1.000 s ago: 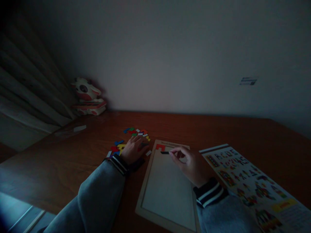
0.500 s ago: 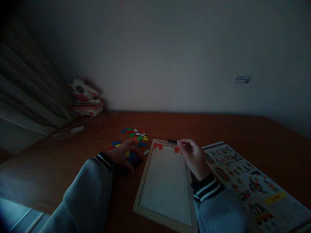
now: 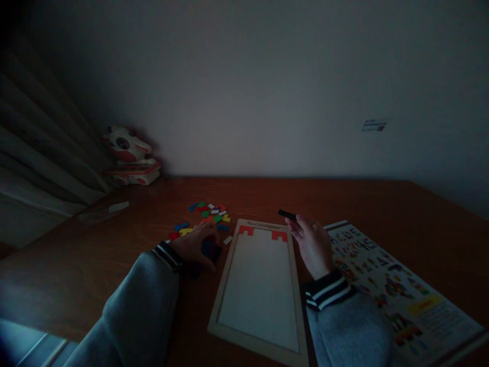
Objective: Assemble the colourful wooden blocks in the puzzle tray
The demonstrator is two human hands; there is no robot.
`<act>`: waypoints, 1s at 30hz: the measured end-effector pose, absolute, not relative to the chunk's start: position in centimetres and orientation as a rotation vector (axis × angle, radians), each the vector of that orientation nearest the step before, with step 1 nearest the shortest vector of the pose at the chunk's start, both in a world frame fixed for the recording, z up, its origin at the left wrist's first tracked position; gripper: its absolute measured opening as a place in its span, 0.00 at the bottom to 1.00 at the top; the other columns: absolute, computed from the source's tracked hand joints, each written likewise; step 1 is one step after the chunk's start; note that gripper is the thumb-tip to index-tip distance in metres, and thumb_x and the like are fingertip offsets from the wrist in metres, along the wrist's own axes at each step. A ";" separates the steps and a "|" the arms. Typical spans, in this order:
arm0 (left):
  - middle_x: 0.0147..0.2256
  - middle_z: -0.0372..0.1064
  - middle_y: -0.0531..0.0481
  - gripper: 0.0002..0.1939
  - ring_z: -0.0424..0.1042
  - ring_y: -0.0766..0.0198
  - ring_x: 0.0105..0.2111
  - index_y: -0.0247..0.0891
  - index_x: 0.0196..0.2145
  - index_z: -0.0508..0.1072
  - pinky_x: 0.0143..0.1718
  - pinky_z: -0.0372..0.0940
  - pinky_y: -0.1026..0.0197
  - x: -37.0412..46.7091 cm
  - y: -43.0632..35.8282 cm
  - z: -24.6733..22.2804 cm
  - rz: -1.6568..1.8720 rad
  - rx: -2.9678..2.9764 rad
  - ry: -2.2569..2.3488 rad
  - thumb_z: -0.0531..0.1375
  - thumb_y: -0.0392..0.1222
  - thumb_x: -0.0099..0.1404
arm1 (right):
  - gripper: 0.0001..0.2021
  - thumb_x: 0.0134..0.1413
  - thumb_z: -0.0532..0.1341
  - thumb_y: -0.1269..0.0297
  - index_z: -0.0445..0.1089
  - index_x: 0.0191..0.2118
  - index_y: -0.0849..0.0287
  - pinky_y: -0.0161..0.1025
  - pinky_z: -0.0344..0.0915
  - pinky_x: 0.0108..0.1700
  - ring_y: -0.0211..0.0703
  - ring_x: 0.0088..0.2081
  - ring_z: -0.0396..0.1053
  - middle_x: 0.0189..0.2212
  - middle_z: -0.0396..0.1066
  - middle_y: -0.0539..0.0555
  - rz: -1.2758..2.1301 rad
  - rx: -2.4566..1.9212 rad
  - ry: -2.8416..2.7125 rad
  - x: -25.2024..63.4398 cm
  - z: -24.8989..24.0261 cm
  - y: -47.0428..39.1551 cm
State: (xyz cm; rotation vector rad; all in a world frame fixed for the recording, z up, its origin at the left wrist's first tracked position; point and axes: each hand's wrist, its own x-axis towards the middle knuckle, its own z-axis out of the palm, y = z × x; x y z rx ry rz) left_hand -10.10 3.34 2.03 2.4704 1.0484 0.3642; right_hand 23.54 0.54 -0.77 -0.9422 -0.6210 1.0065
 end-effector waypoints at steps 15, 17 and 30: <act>0.34 0.73 0.49 0.24 0.73 0.62 0.33 0.36 0.47 0.70 0.36 0.69 0.60 -7.4 3.2 1.5 0.613 2.050 0.937 0.66 0.54 0.59 | 0.17 0.46 0.69 0.52 0.74 0.38 0.59 0.47 0.73 0.44 0.48 0.39 0.76 0.37 0.78 0.57 0.622 -1.280 -1.105 23.7 -1.2 0.5; 0.33 0.74 0.49 0.21 0.73 0.62 0.32 0.36 0.48 0.70 0.35 0.69 0.60 -6.3 2.9 1.4 0.733 2.038 1.022 0.64 0.52 0.63 | 0.13 0.50 0.66 0.54 0.74 0.36 0.58 0.48 0.73 0.43 0.49 0.38 0.76 0.36 0.78 0.58 0.487 -1.283 -1.287 23.5 -1.0 0.2; 0.36 0.76 0.48 0.12 0.72 0.57 0.38 0.40 0.44 0.76 0.44 0.64 0.54 -2.5 1.4 0.0 0.711 2.571 1.200 0.63 0.45 0.64 | 0.08 0.56 0.60 0.62 0.72 0.42 0.54 0.46 0.74 0.41 0.47 0.36 0.76 0.37 0.78 0.55 0.261 -1.245 -1.753 22.2 -0.9 -0.6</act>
